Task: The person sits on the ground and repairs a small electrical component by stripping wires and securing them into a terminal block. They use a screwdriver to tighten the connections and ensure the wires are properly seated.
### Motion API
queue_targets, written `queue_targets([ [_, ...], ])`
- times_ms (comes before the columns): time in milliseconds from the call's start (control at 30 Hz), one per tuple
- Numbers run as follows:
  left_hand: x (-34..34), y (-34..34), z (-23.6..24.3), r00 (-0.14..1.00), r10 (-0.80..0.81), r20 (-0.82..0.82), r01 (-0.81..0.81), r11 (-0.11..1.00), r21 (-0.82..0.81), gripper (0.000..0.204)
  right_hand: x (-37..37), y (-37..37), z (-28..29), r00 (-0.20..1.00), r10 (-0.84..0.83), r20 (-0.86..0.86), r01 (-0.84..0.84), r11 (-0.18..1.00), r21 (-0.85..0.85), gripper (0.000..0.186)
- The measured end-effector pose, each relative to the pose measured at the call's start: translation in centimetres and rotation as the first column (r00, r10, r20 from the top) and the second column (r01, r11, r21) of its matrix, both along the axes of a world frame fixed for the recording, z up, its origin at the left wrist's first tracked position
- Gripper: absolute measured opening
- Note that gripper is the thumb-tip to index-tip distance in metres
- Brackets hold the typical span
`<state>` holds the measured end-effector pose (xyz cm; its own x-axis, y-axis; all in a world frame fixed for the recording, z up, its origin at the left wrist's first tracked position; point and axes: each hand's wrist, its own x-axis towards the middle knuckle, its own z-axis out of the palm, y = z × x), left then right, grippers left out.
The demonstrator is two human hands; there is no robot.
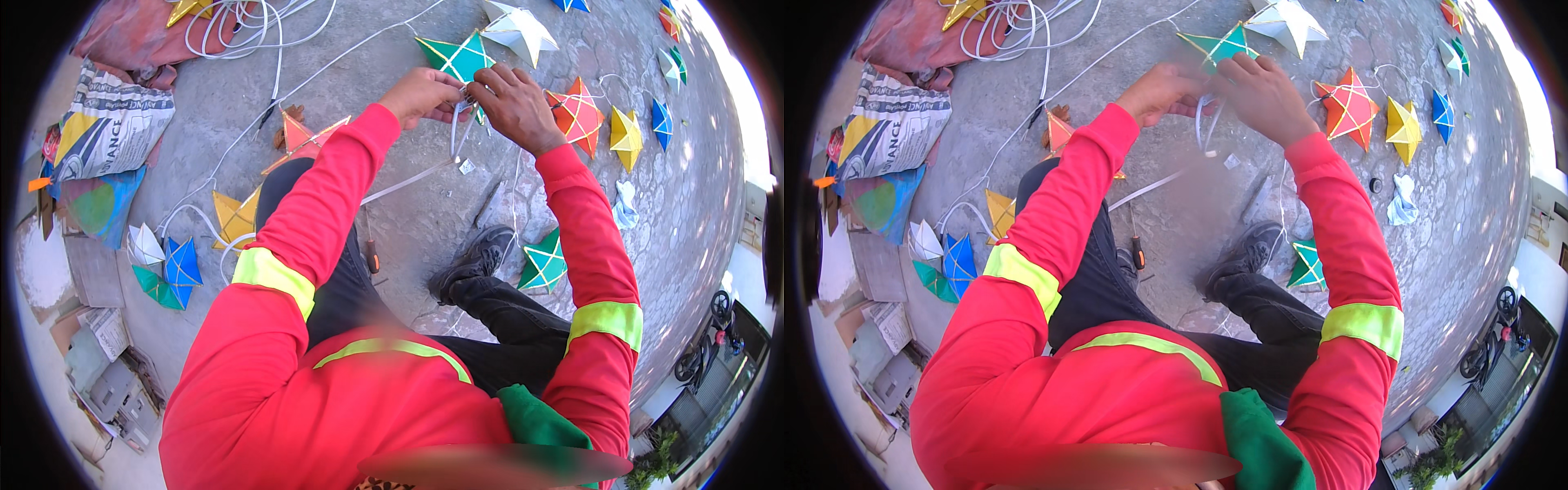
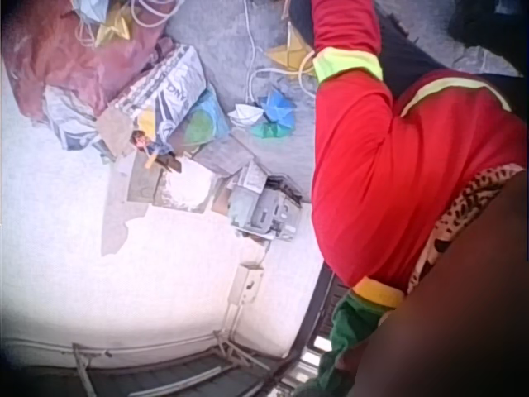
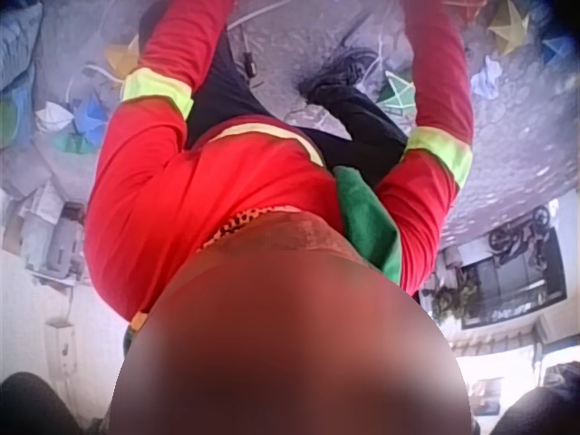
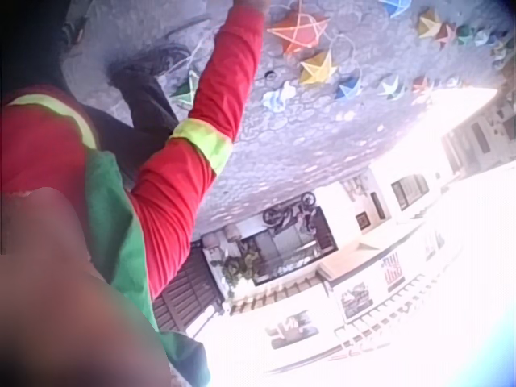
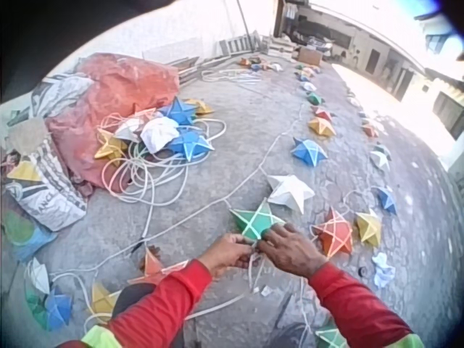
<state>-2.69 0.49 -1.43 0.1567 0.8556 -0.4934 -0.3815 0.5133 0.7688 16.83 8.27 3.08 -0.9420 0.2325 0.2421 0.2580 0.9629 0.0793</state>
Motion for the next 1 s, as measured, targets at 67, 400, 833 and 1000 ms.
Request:
queue_targets([
  [67,0.2,0.0,-0.1,1.0,-0.004,-0.009,0.004,1.0,-0.015,0.022,0.0,0.0,0.0,1.0,0.012,0.021,-0.011,1.0,-0.021,0.018],
  [400,1.3,-0.4,0.1,0.984,0.045,-0.173,-0.038,0.998,0.041,0.019,-0.4,-0.3,0.2,0.994,-0.076,0.075,0.088,0.98,-0.176,0.011],
  [833,3.6,-1.6,-2.3,0.417,0.538,-0.733,0.163,0.749,0.642,0.02,-2.2,-0.1,-4.0,0.672,-0.696,0.254,0.623,0.345,-0.702,0.027],
  [1000,2.9,-1.1,-1.7,0.776,0.411,-0.479,-0.152,0.858,0.491,0.024,-1.6,-0.4,-1.9,0.742,-0.661,-0.116,0.394,0.569,-0.722,0.028],
])
